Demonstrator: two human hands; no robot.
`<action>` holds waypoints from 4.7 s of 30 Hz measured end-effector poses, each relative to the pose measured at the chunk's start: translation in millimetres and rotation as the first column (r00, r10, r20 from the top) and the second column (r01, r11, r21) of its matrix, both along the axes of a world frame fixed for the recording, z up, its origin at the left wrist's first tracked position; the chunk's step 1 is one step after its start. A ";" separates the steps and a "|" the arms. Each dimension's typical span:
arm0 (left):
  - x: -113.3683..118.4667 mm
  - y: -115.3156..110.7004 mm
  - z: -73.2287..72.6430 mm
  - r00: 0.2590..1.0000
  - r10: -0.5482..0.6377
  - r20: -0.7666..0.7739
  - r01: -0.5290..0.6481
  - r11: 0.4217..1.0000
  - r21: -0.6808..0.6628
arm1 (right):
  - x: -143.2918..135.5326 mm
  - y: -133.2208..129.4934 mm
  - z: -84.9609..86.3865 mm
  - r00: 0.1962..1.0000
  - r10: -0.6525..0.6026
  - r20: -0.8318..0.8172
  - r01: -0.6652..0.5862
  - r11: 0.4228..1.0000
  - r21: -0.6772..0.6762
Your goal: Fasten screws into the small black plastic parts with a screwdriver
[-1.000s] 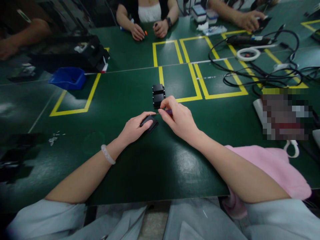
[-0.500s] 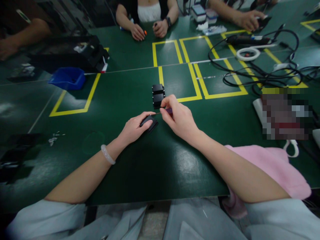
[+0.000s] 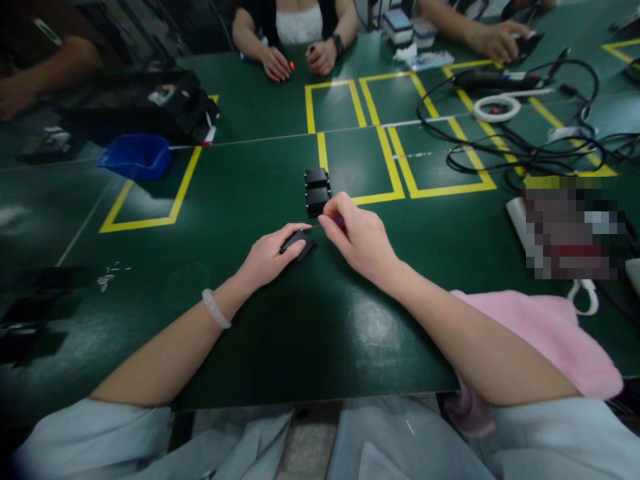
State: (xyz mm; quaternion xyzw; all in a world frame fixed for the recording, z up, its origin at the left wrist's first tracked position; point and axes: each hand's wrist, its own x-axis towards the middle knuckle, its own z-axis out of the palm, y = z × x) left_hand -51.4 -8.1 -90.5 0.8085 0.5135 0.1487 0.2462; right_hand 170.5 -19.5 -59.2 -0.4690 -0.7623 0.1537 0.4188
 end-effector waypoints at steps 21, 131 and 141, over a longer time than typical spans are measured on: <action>-0.2 0.7 -1.8 1.000 -0.006 0.010 0.006 1.000 0.004 | -0.8 -1.1 -0.1 1.000 0.023 0.018 -0.023 1.000 -0.013; -0.5 0.5 -1.3 1.000 -0.010 0.008 0.010 1.000 0.000 | -0.3 -0.4 -0.4 0.999 0.013 -0.040 -0.014 1.000 -0.025; -0.6 0.4 -1.1 1.000 -0.009 0.013 0.009 1.000 -0.004 | 0.1 0.3 -2.4 1.000 0.003 -0.023 -0.003 1.000 -0.005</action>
